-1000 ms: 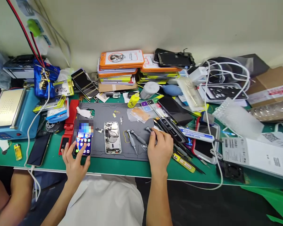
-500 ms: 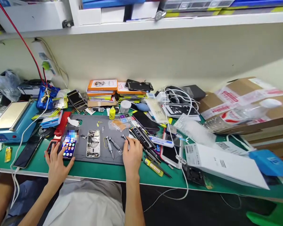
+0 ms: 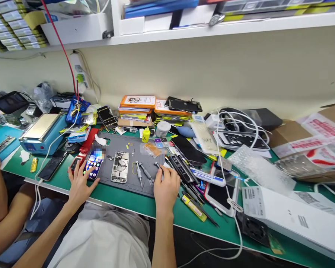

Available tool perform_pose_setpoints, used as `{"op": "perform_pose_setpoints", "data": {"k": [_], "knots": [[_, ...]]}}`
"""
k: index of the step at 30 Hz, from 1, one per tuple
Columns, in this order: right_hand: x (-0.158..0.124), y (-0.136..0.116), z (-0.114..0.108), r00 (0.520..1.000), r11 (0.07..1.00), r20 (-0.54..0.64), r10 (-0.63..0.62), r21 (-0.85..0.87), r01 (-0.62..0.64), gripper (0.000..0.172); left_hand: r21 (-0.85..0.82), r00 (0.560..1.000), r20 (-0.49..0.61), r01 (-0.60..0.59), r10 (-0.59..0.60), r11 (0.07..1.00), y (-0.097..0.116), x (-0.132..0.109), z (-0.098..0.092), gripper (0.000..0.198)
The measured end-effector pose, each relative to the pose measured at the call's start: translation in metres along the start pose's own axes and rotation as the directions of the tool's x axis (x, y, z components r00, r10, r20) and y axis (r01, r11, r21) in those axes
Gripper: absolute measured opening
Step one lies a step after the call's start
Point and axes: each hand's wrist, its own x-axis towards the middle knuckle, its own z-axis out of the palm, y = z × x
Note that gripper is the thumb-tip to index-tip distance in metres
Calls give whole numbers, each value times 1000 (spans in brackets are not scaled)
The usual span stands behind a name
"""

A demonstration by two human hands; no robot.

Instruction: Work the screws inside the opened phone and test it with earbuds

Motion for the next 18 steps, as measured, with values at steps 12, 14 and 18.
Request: {"op": "perform_pose_setpoints", "data": {"k": [12,14,18], "knots": [[-3,3,-11,1000,997,3,-3,-82,4,55,-58,999,30,21,-19,998,8,-5,3,41],[-4,3,-11,1000,994,-5,1,-108,-1,56,-77,999,33,31,-29,997,9,-7,3,44],[-3,3,-12,1000,989,-17,8,-146,-10,57,-104,999,40,25,-21,994,4,-6,-7,59]]}}
